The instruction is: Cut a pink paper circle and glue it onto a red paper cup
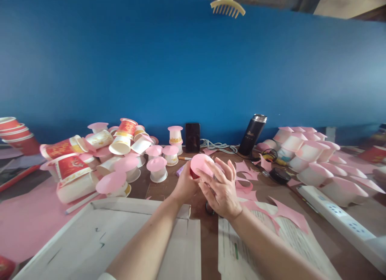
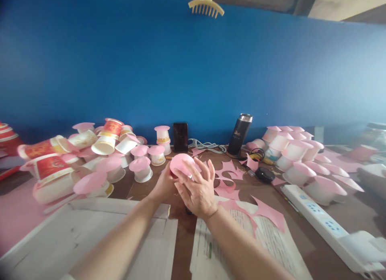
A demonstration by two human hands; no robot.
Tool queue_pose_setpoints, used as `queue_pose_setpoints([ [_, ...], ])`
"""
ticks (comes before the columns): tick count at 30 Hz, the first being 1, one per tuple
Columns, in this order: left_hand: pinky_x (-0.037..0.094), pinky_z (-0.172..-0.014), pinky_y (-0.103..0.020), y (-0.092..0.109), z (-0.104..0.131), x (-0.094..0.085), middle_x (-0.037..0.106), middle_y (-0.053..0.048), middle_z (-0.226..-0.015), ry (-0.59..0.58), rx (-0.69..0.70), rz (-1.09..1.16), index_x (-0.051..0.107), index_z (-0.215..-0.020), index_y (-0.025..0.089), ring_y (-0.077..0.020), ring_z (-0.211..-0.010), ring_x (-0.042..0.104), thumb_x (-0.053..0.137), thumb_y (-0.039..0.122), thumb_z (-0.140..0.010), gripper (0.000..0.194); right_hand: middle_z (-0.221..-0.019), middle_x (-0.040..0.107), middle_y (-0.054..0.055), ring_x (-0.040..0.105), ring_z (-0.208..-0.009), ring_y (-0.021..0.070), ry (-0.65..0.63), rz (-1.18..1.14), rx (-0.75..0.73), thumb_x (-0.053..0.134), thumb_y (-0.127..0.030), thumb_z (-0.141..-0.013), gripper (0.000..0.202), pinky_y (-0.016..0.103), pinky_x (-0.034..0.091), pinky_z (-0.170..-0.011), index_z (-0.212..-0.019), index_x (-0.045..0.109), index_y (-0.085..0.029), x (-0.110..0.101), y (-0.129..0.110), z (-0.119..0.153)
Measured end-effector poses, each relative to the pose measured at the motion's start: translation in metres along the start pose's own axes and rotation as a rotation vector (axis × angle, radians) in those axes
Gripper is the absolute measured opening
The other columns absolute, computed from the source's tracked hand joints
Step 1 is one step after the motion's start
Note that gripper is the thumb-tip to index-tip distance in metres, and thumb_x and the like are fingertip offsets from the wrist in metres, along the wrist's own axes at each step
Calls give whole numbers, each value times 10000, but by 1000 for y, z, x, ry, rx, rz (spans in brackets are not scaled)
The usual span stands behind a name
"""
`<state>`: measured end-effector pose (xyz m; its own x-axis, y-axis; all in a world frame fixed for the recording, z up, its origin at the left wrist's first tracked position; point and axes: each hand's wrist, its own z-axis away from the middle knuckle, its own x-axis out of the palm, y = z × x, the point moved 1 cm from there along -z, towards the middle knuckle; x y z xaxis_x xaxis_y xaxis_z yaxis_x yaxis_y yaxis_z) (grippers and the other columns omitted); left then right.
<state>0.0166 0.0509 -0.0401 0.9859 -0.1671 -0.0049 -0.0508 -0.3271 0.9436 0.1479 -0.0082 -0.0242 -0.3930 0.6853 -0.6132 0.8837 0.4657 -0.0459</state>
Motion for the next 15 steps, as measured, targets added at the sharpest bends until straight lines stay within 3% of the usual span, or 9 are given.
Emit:
queue_pose_setpoints([
  [3, 492, -888, -380, -2, -2, 0, 652, -103, -1137, 29, -65, 59, 534, -1140, 167, -238, -1036, 619, 733, 160, -645, 534, -1421, 471, -34, 371, -1326, 277, 74, -29, 23, 557, -308, -873, 388, 545, 173, -1146, -1255, 569, -374, -3, 1, 1],
  [7, 493, -896, -372, -3, -4, 1, 654, -112, -1149, 56, -120, 89, 528, -1151, 162, -238, -1041, 624, 742, 127, -628, 566, -1400, 499, -43, 381, -1319, 277, 67, -14, 34, 552, -285, -878, 374, 551, 168, -1142, -1239, 580, -376, -3, 3, 1],
  [15, 489, -915, -363, -4, -4, 1, 641, -109, -1181, 59, -93, 82, 521, -1187, 182, -231, -1065, 615, 767, 178, -634, 605, -1391, 508, -32, 397, -1310, 265, 108, -16, 70, 546, -270, -881, 383, 530, 175, -1146, -1251, 572, -364, -3, 3, 0],
])
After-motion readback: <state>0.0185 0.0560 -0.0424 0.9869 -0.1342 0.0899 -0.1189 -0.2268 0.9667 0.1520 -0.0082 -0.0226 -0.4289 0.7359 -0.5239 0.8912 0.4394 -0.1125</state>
